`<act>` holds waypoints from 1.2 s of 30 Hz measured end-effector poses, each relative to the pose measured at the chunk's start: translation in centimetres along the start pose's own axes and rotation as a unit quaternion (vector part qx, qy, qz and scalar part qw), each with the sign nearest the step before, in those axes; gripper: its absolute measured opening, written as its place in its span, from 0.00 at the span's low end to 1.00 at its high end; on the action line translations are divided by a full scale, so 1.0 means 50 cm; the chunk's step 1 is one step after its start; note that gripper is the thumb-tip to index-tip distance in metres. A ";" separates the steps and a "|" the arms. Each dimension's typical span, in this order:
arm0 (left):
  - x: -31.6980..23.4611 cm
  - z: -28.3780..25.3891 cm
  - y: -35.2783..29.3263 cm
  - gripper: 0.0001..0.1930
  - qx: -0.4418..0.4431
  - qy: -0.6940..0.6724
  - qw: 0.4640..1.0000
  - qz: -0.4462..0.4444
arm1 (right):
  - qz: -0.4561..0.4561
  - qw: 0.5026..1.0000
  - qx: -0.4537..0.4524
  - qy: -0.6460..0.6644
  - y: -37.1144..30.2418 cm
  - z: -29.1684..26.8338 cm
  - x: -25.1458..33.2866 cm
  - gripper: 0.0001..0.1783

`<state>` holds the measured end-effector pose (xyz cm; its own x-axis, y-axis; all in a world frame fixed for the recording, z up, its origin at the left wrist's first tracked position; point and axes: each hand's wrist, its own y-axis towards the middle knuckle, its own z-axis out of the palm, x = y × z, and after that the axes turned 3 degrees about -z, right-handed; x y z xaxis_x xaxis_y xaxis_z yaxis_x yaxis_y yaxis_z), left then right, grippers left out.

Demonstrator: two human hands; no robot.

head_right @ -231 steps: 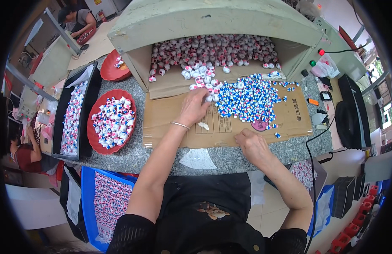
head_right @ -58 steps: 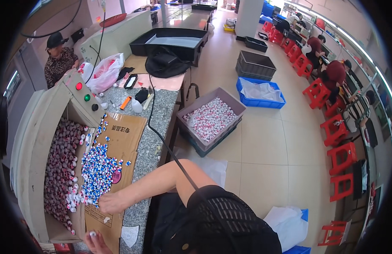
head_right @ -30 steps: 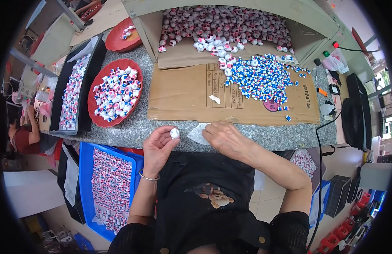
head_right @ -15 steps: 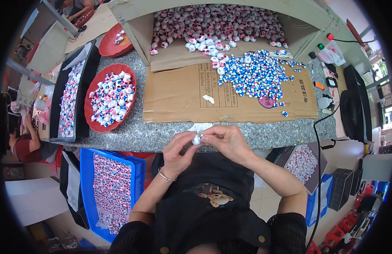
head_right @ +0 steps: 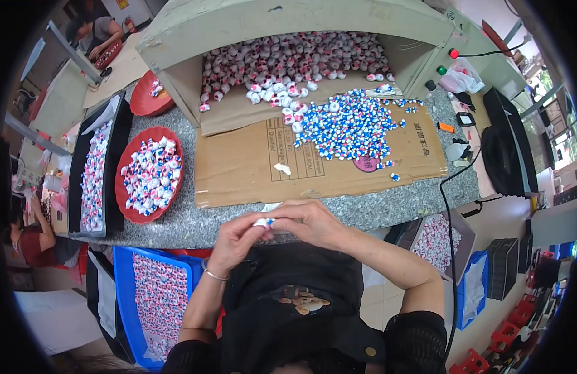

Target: Assembling small plastic toy parts by hand at a factory workbench.

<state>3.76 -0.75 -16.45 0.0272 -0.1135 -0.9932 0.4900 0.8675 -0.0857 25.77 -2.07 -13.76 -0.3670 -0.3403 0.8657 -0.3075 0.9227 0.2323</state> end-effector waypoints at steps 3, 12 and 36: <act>-0.032 -0.097 0.013 0.10 -0.186 0.182 0.960 0.100 | -0.042 0.977 -0.118 -0.175 0.012 -0.049 -0.086 0.09; -0.092 -0.120 0.169 0.12 -0.216 0.419 0.852 0.226 | -0.046 0.876 -0.088 -0.472 0.044 -0.125 -0.179 0.05; 0.021 -0.042 0.072 0.17 -0.047 -0.255 0.962 -0.086 | 0.004 0.959 0.016 -0.283 -0.024 -0.115 -0.114 0.06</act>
<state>3.72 3.30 -17.96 0.3886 -0.4616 -0.7975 0.4458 0.8516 -0.2757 33.28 -0.20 -16.43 -0.7845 -0.3851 0.4860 -0.3266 0.9229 0.2041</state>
